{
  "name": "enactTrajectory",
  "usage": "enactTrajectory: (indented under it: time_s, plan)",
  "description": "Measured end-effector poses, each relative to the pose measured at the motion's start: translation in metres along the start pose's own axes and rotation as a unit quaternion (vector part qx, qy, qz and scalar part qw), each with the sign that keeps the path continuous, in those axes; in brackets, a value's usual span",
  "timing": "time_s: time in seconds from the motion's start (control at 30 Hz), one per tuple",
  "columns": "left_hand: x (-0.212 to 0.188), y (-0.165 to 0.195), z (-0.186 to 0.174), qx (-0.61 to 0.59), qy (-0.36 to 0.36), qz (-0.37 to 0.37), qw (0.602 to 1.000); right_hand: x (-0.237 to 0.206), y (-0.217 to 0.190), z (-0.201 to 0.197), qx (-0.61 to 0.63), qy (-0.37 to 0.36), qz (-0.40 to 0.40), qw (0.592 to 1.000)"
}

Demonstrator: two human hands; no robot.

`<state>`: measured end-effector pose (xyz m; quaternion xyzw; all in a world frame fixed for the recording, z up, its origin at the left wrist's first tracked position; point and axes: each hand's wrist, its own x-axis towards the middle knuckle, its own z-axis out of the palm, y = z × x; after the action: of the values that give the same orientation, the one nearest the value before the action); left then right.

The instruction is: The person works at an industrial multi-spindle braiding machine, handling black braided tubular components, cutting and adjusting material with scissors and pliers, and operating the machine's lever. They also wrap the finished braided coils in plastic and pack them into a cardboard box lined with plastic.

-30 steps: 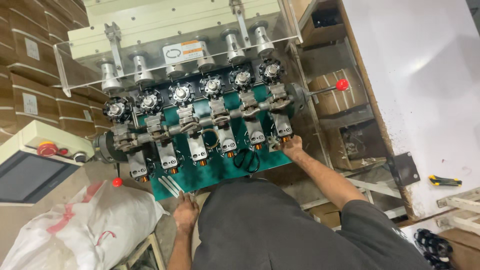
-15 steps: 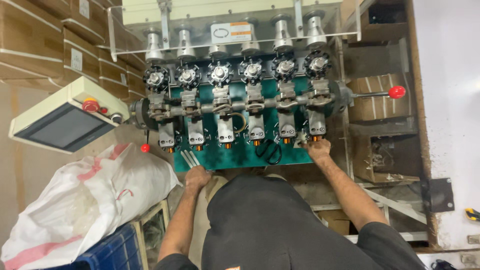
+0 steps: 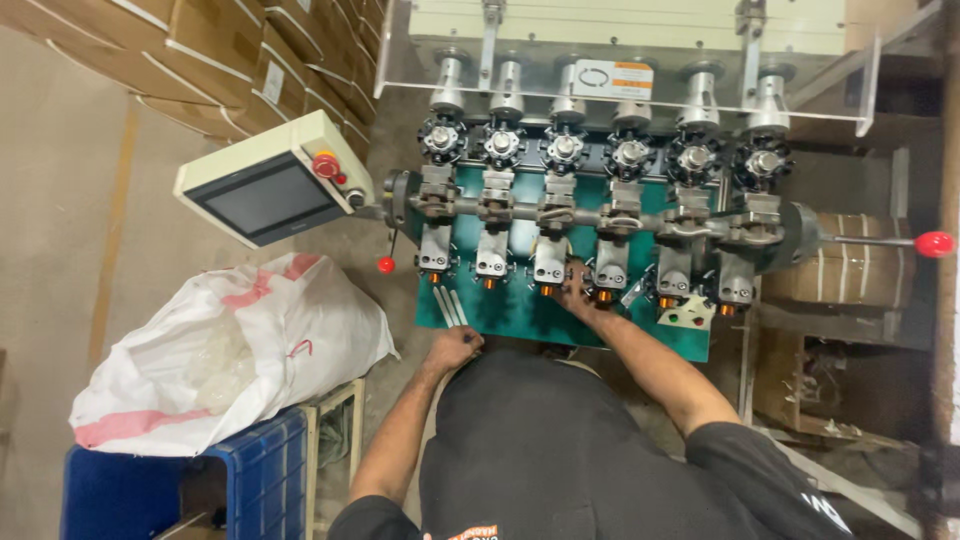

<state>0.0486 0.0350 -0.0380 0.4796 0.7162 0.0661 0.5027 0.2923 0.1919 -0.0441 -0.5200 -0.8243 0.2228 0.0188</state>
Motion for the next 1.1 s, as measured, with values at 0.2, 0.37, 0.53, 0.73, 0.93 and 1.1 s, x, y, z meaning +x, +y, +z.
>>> enactTrajectory:
  time_s: [0.2, 0.37, 0.53, 0.73, 0.93, 1.1]
  plan:
    - [0.002, -0.013, -0.045, -0.467, 0.027, -0.084, 0.880, 0.036, -0.071, 0.007, 0.067, -0.051, -0.003, 0.996]
    - [-0.005, -0.038, -0.079, -0.568, -0.125, -0.139, 0.801, 0.014, -0.149, 0.030, 0.338, -0.253, -0.120, 0.898]
    - [0.003, -0.058, -0.103, -0.634, -0.225, -0.045, 0.739, -0.023, -0.183, 0.022, 0.343, -0.166, -0.180, 0.907]
    - [0.040, -0.064, -0.097, -0.617, -0.305, -0.037, 0.724, -0.063, -0.165, 0.036, 0.374, -0.083, -0.005, 0.924]
    - [0.066, -0.037, -0.036, -0.465, -0.358, -0.099, 0.803, -0.137, -0.123, 0.058, 0.382, 0.034, 0.043, 0.923]
    - [0.063, -0.010, 0.019, -0.310, -0.456, -0.108, 0.827, -0.176, -0.110, 0.069, 0.339, 0.074, 0.250, 0.904]
